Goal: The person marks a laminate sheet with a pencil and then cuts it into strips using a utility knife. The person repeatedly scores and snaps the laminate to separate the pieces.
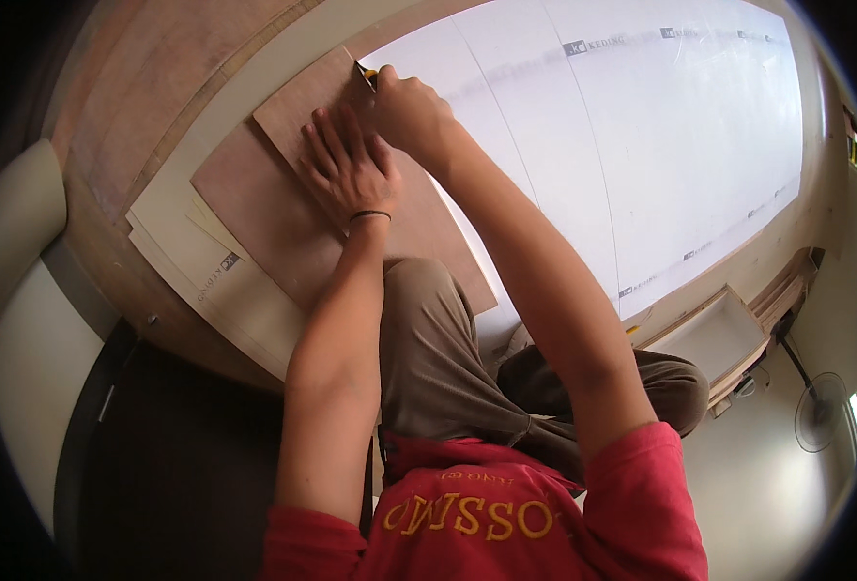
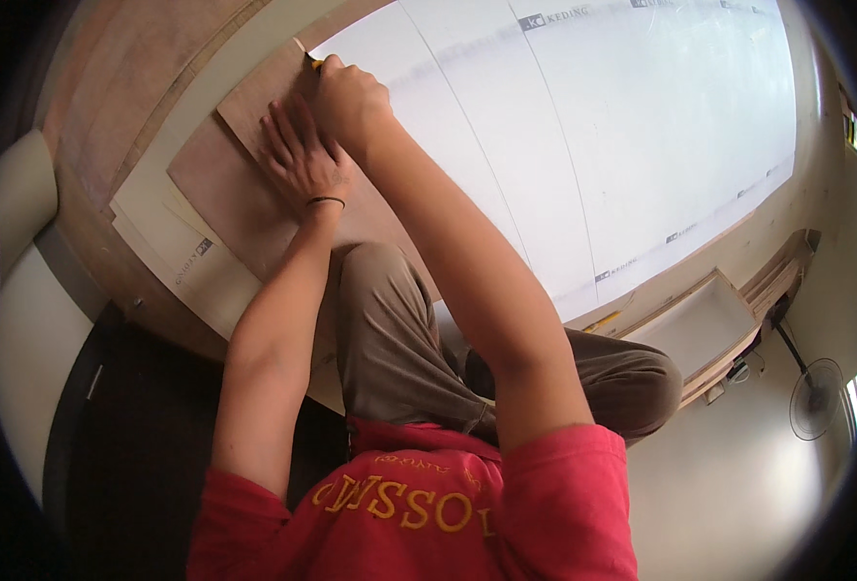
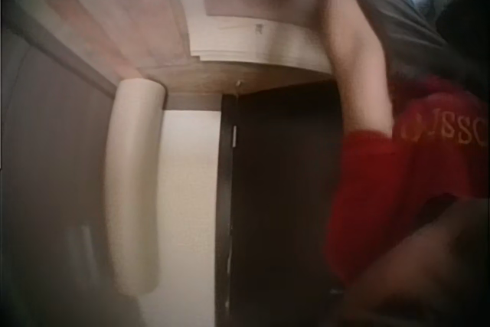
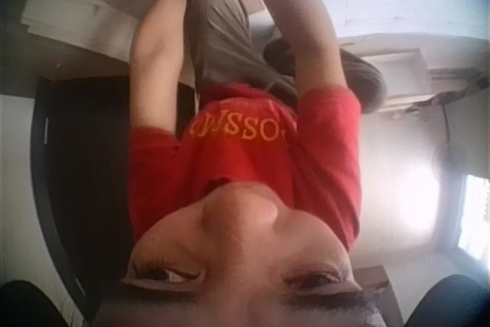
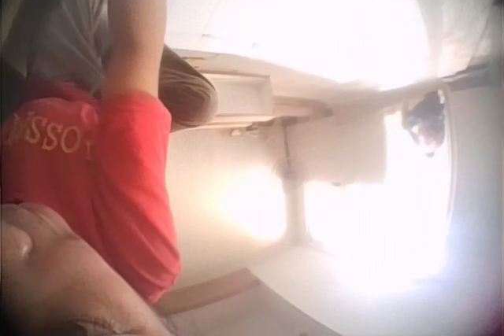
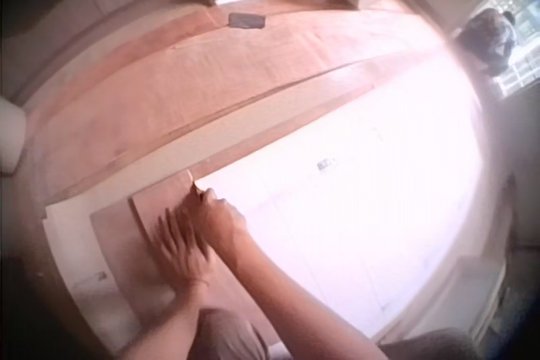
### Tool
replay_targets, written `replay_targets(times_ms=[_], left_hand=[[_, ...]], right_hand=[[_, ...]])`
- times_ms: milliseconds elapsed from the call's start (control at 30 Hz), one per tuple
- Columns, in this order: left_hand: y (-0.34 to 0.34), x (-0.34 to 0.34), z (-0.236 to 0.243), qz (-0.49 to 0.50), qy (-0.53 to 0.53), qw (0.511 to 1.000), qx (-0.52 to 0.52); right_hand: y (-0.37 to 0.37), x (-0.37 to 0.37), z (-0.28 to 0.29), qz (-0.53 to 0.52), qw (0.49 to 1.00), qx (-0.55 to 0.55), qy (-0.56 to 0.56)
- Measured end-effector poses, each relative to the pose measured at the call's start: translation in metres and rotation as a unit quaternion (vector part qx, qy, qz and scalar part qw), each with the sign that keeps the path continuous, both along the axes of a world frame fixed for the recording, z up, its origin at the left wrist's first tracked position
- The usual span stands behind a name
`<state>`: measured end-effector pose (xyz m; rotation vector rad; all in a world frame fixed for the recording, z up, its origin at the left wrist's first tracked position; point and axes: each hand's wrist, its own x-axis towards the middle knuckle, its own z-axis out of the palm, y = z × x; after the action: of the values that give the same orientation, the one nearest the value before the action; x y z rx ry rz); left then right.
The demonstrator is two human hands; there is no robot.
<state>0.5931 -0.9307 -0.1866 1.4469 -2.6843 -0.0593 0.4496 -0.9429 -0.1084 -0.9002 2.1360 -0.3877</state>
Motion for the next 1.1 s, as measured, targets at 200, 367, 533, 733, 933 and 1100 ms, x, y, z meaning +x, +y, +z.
replay_targets(times_ms=[200, 367, 533, 733, 933, 1100], left_hand=[[-0.004, -0.003, 0.003, -0.001, 0.021, 1.0, 0.009], [-0.003, -0.004, -0.005, 0.0, 0.077, 0.997, 0.009], [-0.004, -0.001, -0.009, -0.001, 0.08, 0.997, 0.011], [-0.001, -0.002, -0.001, -0.002, 0.073, 0.997, 0.039], [-0.001, -0.005, -0.001, -0.004, 0.074, 0.996, 0.039], [-0.002, -0.005, -0.006, 0.0, 0.062, 0.998, 0.017]], right_hand=[[0.051, 0.015, 0.007, 0.008, 0.999, 0.031, -0.017], [0.098, 0.028, 0.007, 0.023, 0.996, 0.078, -0.034], [0.154, 0.05, 0.018, 0.017, 0.991, 0.124, -0.058], [0.212, 0.071, 0.023, -0.007, 0.983, 0.16, -0.087], [0.264, 0.087, 0.031, -0.016, 0.978, 0.184, -0.097], [0.288, 0.09, 0.038, -0.007, 0.975, 0.198, -0.099]])
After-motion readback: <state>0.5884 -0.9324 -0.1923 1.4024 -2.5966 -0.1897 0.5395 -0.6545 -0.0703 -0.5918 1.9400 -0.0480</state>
